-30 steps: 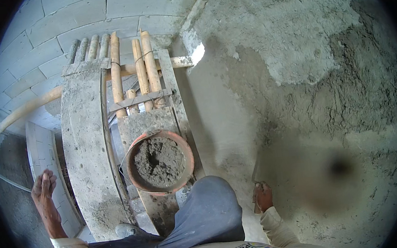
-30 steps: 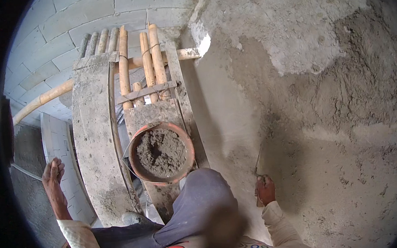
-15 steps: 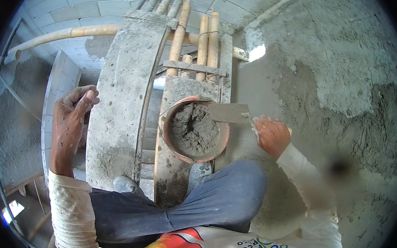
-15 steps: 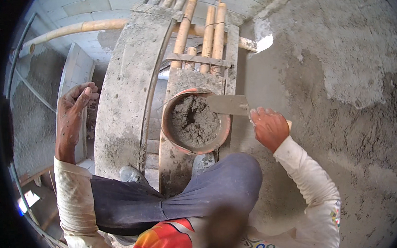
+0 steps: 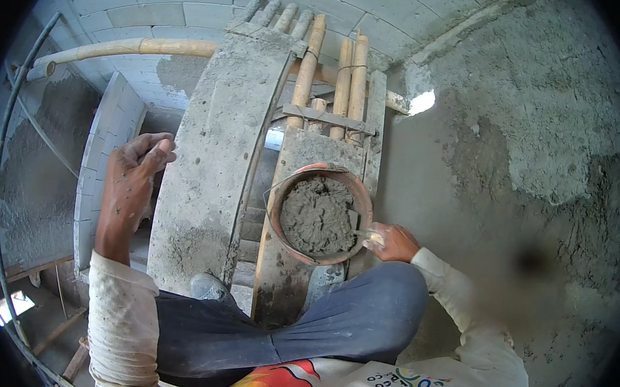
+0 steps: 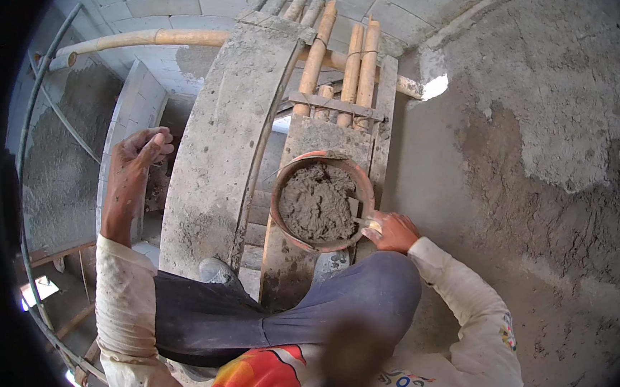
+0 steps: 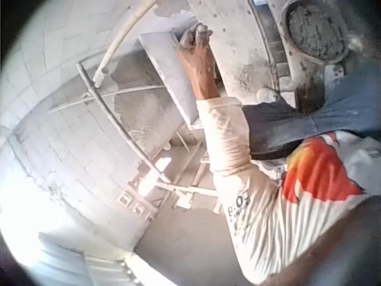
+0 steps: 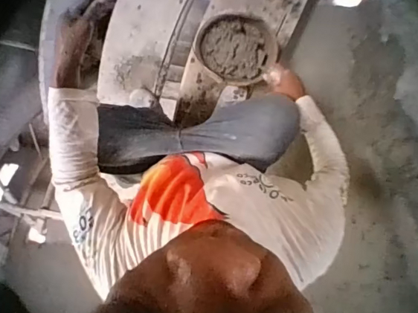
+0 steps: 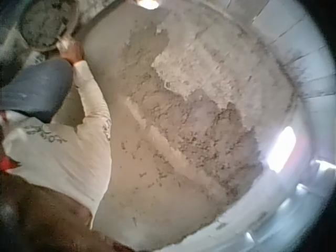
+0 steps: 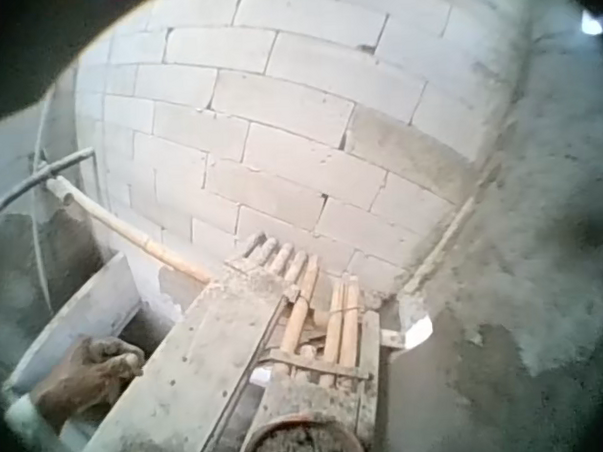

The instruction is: The person applies wet mortar from a bucket onto an interior cinder block wall using a trowel.

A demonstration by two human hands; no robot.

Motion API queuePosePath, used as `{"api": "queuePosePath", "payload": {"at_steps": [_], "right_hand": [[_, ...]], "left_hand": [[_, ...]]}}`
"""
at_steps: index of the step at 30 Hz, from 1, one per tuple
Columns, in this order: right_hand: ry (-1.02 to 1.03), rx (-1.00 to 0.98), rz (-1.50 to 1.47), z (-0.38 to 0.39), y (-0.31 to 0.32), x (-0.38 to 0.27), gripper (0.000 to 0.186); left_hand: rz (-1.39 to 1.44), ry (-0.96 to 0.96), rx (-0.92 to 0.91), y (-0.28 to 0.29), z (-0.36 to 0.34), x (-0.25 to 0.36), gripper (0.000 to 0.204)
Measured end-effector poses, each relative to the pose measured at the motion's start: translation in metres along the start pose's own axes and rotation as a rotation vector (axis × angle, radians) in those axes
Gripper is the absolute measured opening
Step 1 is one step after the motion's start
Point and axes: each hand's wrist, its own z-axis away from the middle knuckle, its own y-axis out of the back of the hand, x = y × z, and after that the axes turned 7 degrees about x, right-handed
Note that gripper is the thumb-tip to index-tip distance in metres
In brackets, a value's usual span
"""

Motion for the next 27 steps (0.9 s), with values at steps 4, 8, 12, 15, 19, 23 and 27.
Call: {"api": "queuePosePath", "payload": {"at_steps": [4, 8, 12, 15, 19, 23, 27], "right_hand": [[0.04, 0.192, -0.085, 0.031, -0.012, 0.013, 0.044], [-0.113, 0.173, -0.069, 0.03, -0.025, 0.009, 0.044], [-0.107, 0.221, -0.103, 0.031, -0.015, 0.01, 0.045], [-0.067, 0.298, -0.126, 0.019, 0.005, -0.003, 0.045], [0.115, 0.385, -0.425, -0.018, 0.034, -0.037, 0.042], [0.352, 0.519, -0.577, -0.065, 0.066, -0.06, 0.039], [0.105, 0.245, -1.153, -0.105, 0.129, -0.045, 0.04]], "left_hand": [[0.052, 0.003, -0.021, 0.001, -0.01, -0.008, 0.058], [0.03, -0.003, -0.072, -0.009, -0.017, -0.012, 0.06], [-0.057, -0.027, -0.145, -0.023, -0.017, 0.006, 0.063], [-0.021, -0.071, -0.156, -0.021, -0.018, -0.004, 0.065], [-0.09, -0.018, -0.051, -0.018, -0.026, -0.009, 0.064], [-0.11, 0.088, -0.055, -0.014, -0.047, -0.041, 0.057], [-0.115, 0.146, 0.026, 0.006, -0.049, -0.069, 0.042]]}}
